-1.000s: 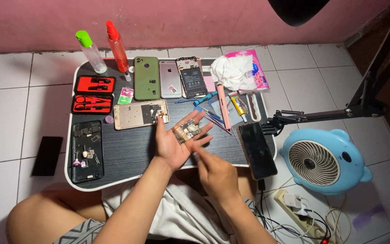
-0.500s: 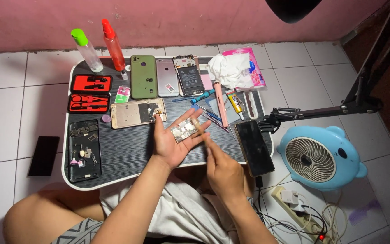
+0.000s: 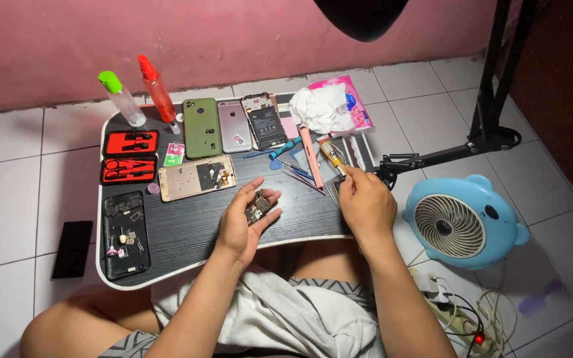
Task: Repairing a mobile phone circuit board using a handheld heating tool on a small desk.
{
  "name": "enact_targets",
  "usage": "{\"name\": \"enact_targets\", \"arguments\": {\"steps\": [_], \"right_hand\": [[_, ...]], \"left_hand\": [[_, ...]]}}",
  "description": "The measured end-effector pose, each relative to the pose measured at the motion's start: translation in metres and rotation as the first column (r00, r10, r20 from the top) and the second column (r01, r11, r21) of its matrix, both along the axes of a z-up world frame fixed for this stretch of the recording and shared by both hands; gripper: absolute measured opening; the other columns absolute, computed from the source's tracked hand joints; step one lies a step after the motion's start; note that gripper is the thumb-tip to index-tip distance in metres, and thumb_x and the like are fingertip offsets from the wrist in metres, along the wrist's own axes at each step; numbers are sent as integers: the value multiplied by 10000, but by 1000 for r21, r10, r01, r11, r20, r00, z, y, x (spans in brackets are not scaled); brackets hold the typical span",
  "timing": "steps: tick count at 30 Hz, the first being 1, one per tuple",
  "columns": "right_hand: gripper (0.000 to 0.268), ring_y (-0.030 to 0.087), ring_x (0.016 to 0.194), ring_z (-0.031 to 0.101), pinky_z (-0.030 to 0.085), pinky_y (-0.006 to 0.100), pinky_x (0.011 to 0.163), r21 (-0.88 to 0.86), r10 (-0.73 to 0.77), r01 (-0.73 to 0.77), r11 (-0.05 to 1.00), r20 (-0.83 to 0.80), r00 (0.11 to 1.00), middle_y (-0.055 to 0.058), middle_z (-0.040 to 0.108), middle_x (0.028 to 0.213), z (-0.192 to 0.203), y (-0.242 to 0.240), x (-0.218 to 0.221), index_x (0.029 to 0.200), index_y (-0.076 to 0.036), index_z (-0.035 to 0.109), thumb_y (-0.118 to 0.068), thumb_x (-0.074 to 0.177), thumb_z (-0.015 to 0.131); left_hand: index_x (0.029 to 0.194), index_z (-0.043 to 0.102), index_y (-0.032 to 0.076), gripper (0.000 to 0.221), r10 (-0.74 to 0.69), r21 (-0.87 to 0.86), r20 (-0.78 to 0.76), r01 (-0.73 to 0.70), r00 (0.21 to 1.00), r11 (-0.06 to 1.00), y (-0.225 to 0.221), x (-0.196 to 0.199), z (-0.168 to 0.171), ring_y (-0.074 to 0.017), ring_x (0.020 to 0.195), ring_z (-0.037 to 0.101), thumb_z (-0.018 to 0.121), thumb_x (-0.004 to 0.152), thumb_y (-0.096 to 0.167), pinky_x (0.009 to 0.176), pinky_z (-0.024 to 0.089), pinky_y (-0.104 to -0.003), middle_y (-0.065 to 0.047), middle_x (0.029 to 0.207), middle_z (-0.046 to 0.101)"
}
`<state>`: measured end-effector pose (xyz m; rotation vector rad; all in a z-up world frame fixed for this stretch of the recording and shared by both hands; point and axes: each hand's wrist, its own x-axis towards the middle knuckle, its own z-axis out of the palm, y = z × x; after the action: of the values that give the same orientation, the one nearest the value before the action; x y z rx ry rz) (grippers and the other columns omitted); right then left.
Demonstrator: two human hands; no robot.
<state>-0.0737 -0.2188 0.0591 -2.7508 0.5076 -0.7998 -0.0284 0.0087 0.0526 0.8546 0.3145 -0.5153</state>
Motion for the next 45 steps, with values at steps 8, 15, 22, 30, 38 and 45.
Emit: {"name": "enact_targets", "arguments": {"steps": [8, 15, 22, 30, 38, 45], "right_hand": [[241, 338, 786, 739, 605, 459, 665, 12, 9, -8, 1000, -10, 1000, 94, 709, 807, -34, 1, 43, 1093, -195, 789, -254, 915, 637], [250, 328, 882, 743, 615, 477, 745, 78, 90, -86, 993, -48, 995, 76, 741, 886, -30, 2, 45, 1126, -226, 783, -282, 908, 676], [206, 241, 927, 746, 600, 395, 795, 161, -111, 116, 980, -38, 993, 40, 756, 950, 6, -25, -28, 1133, -221, 772, -244, 941, 699], [875, 398, 1275, 572, 498, 541, 1038, 245, -34, 143, 959, -400, 916, 204, 618, 1345, 3, -17, -59, 1495, -54, 524, -458, 778, 824], [923, 386, 1036, 624, 521, 474, 881, 54, -29, 47, 997, -282, 959, 165, 649, 1200, -13, -22, -56, 1498, -113, 514, -460, 705, 834], [314, 304, 904, 667, 516, 421, 793, -24, 128, -127, 992, 37, 991, 101, 731, 993, 0, 24, 13, 1082, -71, 750, -324, 897, 762]], "left_hand": [[1436, 554, 105, 526, -67, 158, 24, 62, 997, 986, 5, -2, 10, -263, 982, 664, 492, 939, 266, 688, 590, -339, -146, 1126, 637], [1413, 476, 65, 536, -83, 463, 162, -1, 983, 886, -4, 9, -10, -335, 898, 701, 542, 883, 23, 728, 675, -531, -150, 976, 549], [1260, 642, 223, 388, -459, 918, 367, -235, 809, 321, 5, 4, -6, -317, 997, 702, 598, 883, 143, 879, 556, -465, -13, 902, 754], [1235, 701, 294, 338, -635, 749, 490, -661, 597, -42, 7, -5, -32, -207, 1102, 612, 676, 898, 306, 884, 521, -414, 53, 1072, 690], [1212, 675, 73, 405, -648, 701, 607, -693, 459, 166, 58, -92, 12, -267, 1065, 579, 738, 836, 210, 923, 471, -385, -86, 1241, 637], [1049, 747, 93, 271, -565, 840, 503, -523, 654, 144, 141, -151, -41, -184, 780, 697, 719, 804, 205, 731, 559, -321, -52, 897, 740]]}}
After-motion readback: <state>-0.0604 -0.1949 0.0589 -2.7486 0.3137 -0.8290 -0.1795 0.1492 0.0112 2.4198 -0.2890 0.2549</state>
